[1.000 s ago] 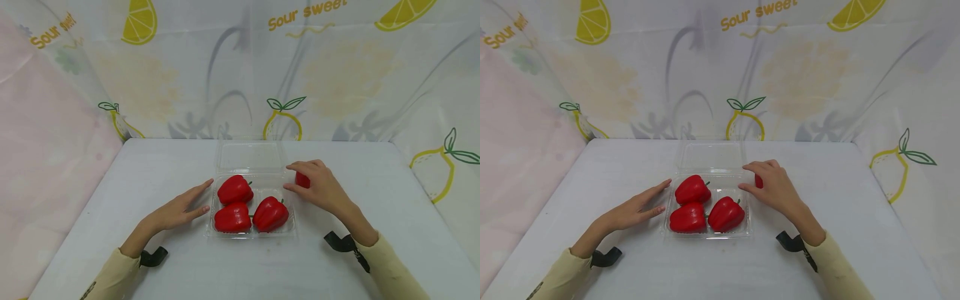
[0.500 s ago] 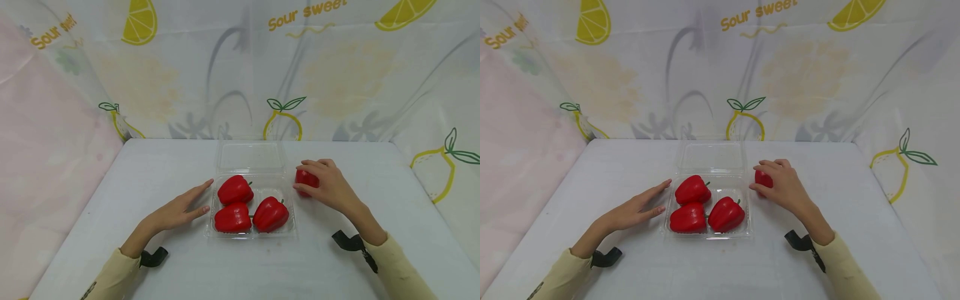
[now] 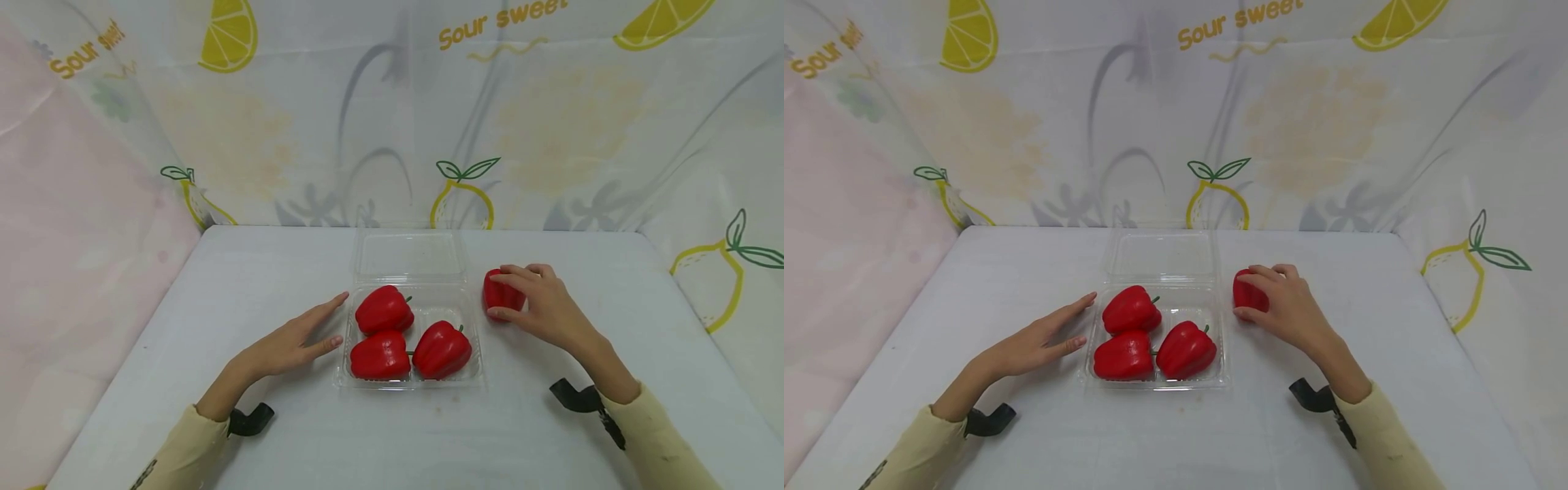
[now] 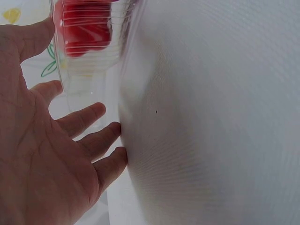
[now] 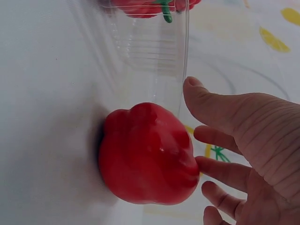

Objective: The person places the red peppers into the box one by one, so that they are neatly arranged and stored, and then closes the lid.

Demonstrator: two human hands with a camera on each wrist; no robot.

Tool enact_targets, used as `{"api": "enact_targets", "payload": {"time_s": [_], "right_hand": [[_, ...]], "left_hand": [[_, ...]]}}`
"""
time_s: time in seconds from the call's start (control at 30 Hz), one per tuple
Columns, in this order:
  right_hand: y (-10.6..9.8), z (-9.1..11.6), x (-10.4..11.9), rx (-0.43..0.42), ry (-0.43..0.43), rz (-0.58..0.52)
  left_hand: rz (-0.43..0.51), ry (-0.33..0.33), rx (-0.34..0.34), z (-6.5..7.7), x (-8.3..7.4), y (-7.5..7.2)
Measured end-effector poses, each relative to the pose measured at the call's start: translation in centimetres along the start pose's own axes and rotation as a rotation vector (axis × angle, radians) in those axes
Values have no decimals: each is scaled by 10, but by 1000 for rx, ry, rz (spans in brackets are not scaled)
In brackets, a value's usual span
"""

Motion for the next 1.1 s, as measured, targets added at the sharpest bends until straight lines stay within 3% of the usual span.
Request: {"api": "enact_targets", "payload": {"time_s": [0.63,1.1], "right_hand": [[-3,10,-7,52,-10,115],[-6,15,-21,41,123,72]], "left_hand": [[11,3,4,0,0,0],[17,-2,6,1,1,1]]}}
Point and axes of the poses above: each hand's wrist, its own z-axis away from the middle knuckle, its own y-axis out of the palm, x = y × z, the point moved 8 cm from there along -z, towards the middle knuckle, and after that the axes turned 1 degree about -y, right-handed, at the moved point
